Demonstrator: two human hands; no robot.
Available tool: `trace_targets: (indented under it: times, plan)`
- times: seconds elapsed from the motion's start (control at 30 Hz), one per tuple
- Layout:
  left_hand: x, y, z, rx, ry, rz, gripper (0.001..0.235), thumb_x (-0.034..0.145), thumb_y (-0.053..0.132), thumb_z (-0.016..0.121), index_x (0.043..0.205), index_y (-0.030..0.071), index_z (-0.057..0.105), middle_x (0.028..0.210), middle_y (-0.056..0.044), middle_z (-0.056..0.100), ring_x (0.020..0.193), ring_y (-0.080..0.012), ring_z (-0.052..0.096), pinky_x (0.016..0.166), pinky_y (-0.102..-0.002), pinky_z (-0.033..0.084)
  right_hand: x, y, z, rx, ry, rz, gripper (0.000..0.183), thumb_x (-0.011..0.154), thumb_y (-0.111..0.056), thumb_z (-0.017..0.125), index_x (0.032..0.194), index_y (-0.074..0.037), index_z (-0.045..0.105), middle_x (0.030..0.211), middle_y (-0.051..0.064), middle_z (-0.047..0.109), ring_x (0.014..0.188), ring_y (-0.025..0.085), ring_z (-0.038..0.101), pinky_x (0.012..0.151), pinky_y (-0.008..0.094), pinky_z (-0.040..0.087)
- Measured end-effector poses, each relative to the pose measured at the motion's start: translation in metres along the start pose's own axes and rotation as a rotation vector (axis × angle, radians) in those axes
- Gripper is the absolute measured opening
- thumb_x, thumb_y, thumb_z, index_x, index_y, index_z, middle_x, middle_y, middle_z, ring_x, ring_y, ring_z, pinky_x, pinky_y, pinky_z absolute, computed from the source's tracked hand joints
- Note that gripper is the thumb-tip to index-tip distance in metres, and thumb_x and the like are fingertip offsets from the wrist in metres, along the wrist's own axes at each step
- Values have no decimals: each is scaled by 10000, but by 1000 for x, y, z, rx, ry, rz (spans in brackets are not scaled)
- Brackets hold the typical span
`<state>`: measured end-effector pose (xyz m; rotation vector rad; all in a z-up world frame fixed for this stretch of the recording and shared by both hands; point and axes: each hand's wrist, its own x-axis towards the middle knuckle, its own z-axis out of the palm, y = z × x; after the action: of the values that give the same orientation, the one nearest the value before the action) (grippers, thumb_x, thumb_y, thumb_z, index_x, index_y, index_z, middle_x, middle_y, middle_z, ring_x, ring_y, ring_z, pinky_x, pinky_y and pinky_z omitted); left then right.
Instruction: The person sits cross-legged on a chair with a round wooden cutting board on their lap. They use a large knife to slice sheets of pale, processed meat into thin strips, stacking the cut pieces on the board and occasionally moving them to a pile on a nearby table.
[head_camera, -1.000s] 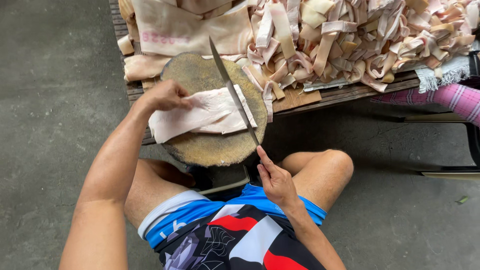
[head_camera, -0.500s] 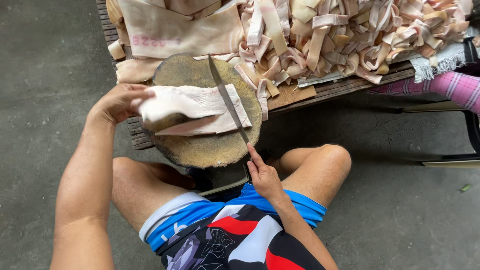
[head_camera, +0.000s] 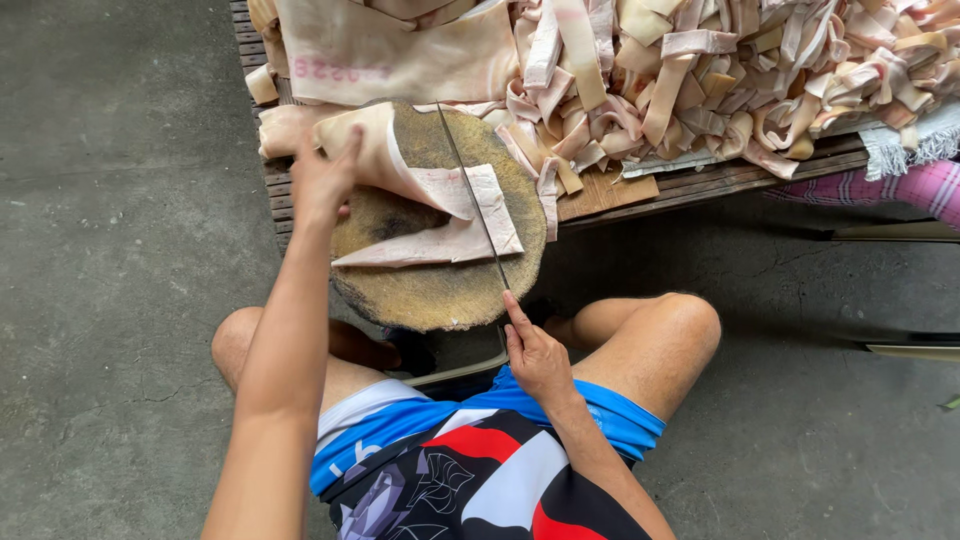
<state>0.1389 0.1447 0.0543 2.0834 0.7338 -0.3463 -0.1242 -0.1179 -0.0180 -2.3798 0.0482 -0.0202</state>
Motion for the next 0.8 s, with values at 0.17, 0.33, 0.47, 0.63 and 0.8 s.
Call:
trace_targets:
  times: [0.17, 0.33, 0.47, 0.63, 0.8]
  plan:
    - [77, -4, 43, 221, 58, 162, 920, 737, 356, 908, 1361, -81, 392, 1155, -267, 664, 1053, -355, 665, 911, -386, 543, 1, -1, 1, 13, -14, 29, 585, 1003, -192, 620, 1543, -327, 442, 673, 105, 631, 594, 321, 651, 588, 453, 543]
    - [119, -49, 57, -155, 22, 453, 535, 713, -38, 618, 1247, -33, 590, 1121, -173, 734, 1027, -282, 726, 880, -394, 603, -2, -1, -1, 3, 19, -7, 600, 994, -187, 632, 1546, -333, 447, 677, 108, 637, 605, 329, 650, 586, 464, 535]
    - [100, -65, 21, -590, -292, 57, 511, 762, -114, 538, 1211, 64, 706, 1039, -52, 723, 847, -172, 661, 803, -362, 562, -3, 4, -3, 25, -37, 43, 600, 990, -190, 630, 1539, -337, 437, 654, 109, 636, 573, 306, 655, 589, 441, 550]
    - [60, -39, 1, -712, -523, 68, 351, 858, -63, 593, 1159, 117, 617, 1045, -13, 660, 919, -119, 655, 874, -369, 504, 0, 6, -5, 52, -39, 16, 609, 979, -175, 629, 1538, -335, 448, 690, 124, 665, 604, 325, 664, 602, 446, 543]
    - [62, -51, 10, -645, -706, 383, 215, 977, 14, 606, 1190, 24, 634, 1128, -72, 667, 1036, -180, 645, 1011, -386, 513, 2, 5, -9, 60, -29, -4, 591, 994, -180, 616, 1542, -324, 448, 737, 131, 698, 633, 324, 683, 612, 436, 551]
